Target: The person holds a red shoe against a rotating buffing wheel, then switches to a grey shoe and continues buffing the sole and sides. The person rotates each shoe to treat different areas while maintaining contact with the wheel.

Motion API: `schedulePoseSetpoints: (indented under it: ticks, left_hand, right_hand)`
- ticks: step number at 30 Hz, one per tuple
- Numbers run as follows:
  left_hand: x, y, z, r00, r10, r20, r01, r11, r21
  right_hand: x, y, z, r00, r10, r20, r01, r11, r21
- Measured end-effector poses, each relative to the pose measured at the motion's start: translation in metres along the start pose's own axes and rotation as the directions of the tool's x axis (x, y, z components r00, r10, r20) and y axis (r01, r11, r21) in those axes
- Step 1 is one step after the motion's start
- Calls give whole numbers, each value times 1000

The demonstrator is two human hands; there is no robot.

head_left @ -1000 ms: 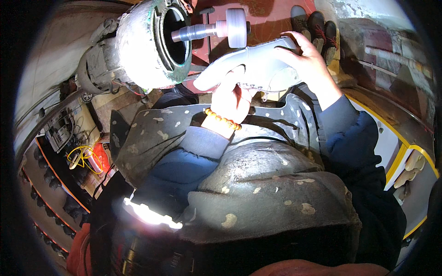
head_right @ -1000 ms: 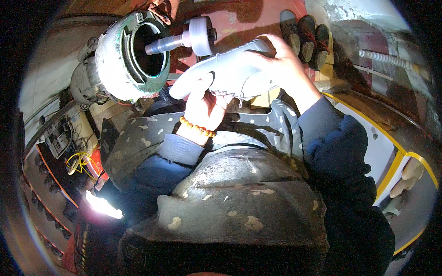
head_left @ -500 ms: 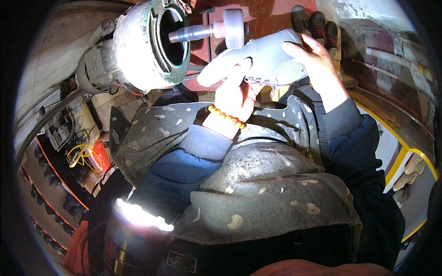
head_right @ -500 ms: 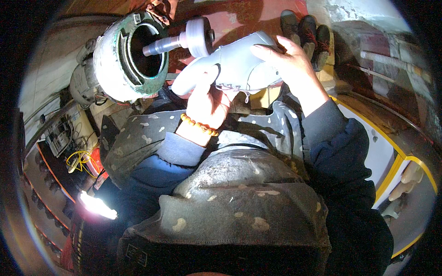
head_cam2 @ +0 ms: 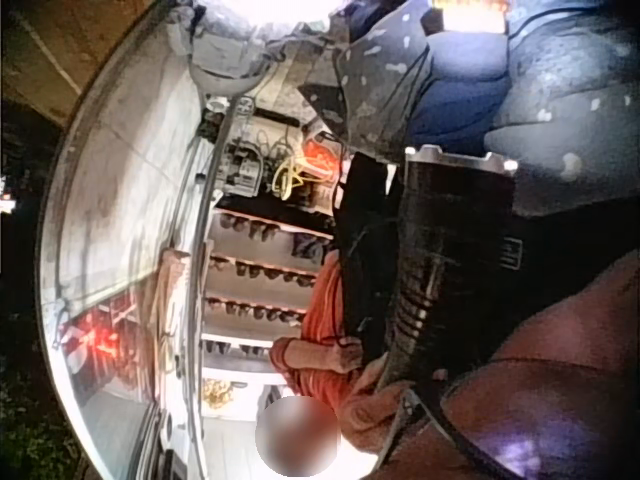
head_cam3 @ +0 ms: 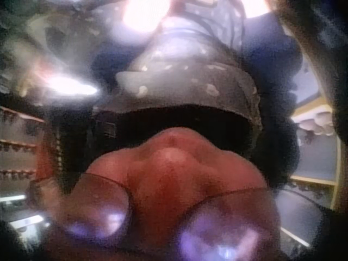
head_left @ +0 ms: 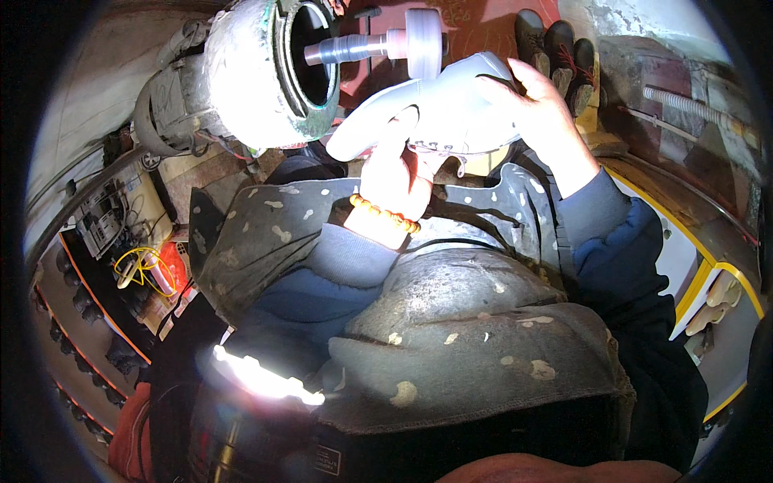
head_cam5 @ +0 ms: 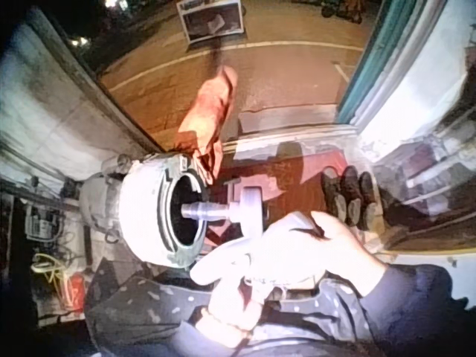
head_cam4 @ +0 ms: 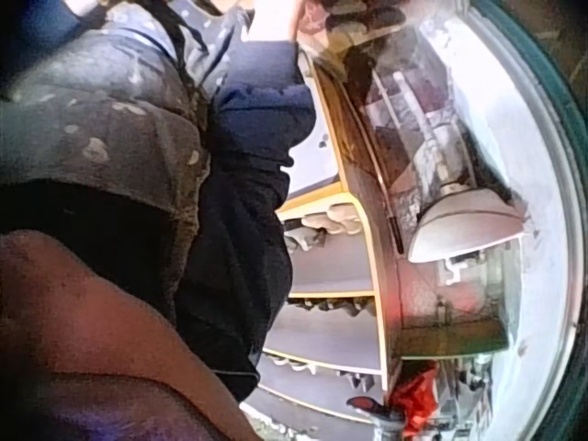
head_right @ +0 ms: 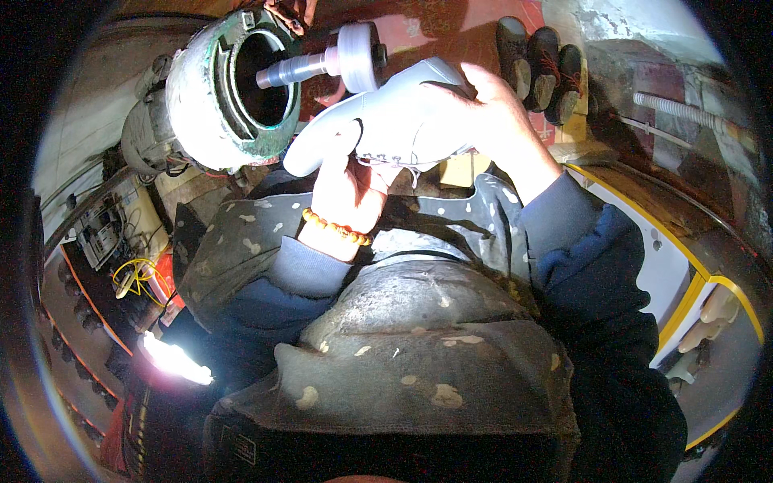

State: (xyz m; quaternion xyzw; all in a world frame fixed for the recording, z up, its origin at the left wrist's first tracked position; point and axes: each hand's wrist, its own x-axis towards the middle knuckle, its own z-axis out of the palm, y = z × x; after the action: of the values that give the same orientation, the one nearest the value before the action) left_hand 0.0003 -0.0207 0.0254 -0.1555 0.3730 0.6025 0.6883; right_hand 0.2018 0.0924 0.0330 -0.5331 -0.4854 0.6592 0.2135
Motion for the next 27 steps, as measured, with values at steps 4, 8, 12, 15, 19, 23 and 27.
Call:
schedulePoseSetpoints:
  ticks: [4,8,12,15,19,23,27]
  left_hand:
    - [2,-3,-1,999,4,42,-4,1000,-4]
    - [8,-6,0,998,-24,59,22,999,37]
    - [7,-3,-3,1000,-14,25,14,1000,15]
    - [5,-2,-9,1000,-12,17,12,999,32]
    - [5,1,-23,998,-24,50,26,999,-40]
    - [3,2,-28,966,241,98,-252,773,583]
    - [-6,9,-23,997,-36,-68,37,999,13]
  right_hand:
    - [0,3,-7,1000,2,19,-3,999,36]
    - [-1,2,-10,999,15,-31,-13,999,49]
    - [-3,-2,-4,999,21,-46,-19,999,37]
    - [-3,-3,-2,1000,-22,-20,21,998,-51]
    - [1,7,5,998,-21,-50,18,997,-76]
    - [7,19,11,999,-32,-26,30,997,-76]
    - [7,23,19,998,-57,4,57,993,-106]
